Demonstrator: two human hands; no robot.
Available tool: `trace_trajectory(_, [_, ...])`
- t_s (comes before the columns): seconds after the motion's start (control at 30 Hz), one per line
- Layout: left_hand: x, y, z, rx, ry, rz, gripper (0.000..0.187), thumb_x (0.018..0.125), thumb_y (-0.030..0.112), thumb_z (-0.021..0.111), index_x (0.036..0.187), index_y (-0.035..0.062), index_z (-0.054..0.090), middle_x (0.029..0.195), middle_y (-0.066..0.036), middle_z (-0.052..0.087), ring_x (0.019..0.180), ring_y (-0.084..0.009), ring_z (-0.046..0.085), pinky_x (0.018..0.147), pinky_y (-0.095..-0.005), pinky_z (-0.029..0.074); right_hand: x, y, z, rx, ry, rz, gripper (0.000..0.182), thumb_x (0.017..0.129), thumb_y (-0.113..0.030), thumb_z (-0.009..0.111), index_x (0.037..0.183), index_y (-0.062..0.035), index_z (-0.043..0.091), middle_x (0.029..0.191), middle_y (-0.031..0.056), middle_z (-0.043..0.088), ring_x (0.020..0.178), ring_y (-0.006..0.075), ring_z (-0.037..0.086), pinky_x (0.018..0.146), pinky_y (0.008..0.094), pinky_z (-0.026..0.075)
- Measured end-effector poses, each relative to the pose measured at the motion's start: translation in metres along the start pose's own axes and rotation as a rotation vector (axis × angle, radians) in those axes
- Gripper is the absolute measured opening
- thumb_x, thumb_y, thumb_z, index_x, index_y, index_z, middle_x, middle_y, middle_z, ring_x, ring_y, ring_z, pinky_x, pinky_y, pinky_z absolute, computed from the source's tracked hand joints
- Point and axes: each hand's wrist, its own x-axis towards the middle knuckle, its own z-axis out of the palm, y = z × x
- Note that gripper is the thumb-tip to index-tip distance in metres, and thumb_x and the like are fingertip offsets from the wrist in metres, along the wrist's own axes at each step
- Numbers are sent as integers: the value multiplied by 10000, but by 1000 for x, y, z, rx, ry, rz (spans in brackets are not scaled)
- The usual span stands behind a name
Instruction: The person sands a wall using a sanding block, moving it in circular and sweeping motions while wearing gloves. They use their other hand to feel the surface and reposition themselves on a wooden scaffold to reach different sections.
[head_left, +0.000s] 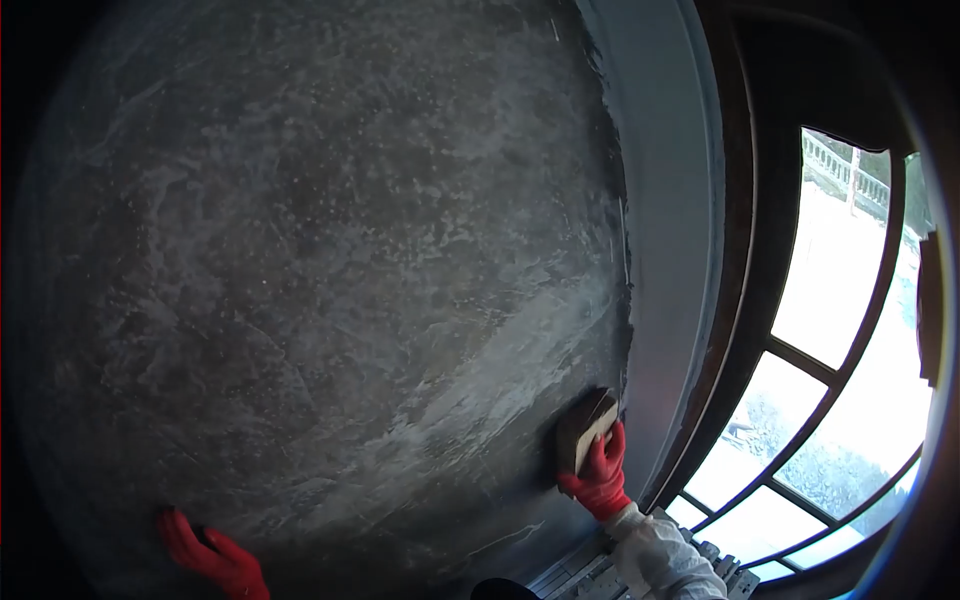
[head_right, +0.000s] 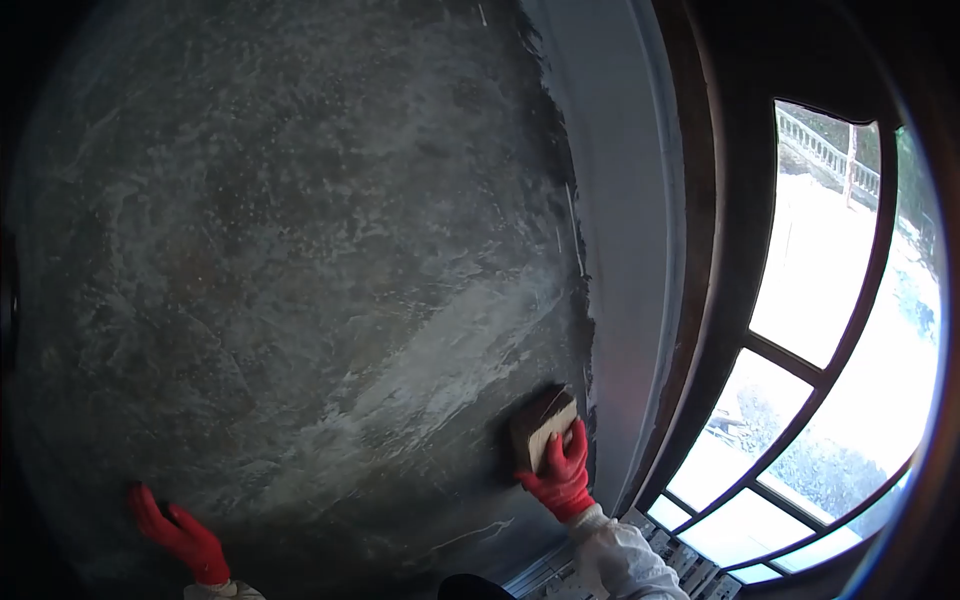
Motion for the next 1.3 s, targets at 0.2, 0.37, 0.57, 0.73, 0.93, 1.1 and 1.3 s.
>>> trace_trajectory(0.2, [2,2,0,6,9,18,418,1007,172,377,1361,-42,435,1406,-231,436,1302,-394,406,1074,-493,310,145,-15,-25,1,181,-73,935,647,-409,835,1414,-93,404,1435,343,288,1260,521,401,1018,536,394])
trace_trajectory(0.37, [-2,-3,2,48,34,46,413,1008,152,373,1371,-34,428,1408,-229,431,1303,-390,405,1083,-489,309,292,-45,-49,69,339,-133,889,627,-281,854,1406,-142,450,1443,254,341,1255,432,438,1002,468,425])
trace_trajectory(0.57, [2,5,-3,27,16,-7,410,1006,151,376,1364,-39,432,1411,-228,431,1295,-392,415,1077,-485,311,138,-11,-17,-83,175,-22,951,728,-439,758,1481,-109,279,1459,356,211,1298,530,346,1031,549,377])
trace_trajectory(0.73, [1,3,-1,-28,-2,-13,411,1001,148,385,1362,-44,430,1411,-230,430,1305,-393,402,1076,-484,306,5,9,-10,-44,-21,-2,1063,574,-364,869,1441,-135,300,1440,357,248,1289,530,359,1009,557,396])
trace_trajectory(0.93, [-1,-1,0,-6,-7,-3,426,991,170,391,1353,-50,435,1394,-246,439,1292,-415,409,1070,-503,312,175,-27,-34,1,173,-72,1006,588,-245,869,1444,-113,356,1462,305,265,1279,498,386,1011,515,401])
trace_trajectory(1.1, [3,5,-5,13,0,-5,414,994,136,387,1364,-45,430,1411,-233,429,1308,-399,397,1081,-482,306,234,-41,-35,11,274,-4,953,645,-218,822,1459,-90,344,1474,301,254,1314,477,348,1049,494,363])
trace_trajectory(1.3, [7,12,-6,1,-7,-18,413,1000,147,386,1361,-48,430,1409,-238,429,1305,-397,403,1080,-482,308,44,-1,9,-122,127,43,1009,691,-422,776,1478,-69,252,1459,362,211,1312,541,312,1052,565,337])
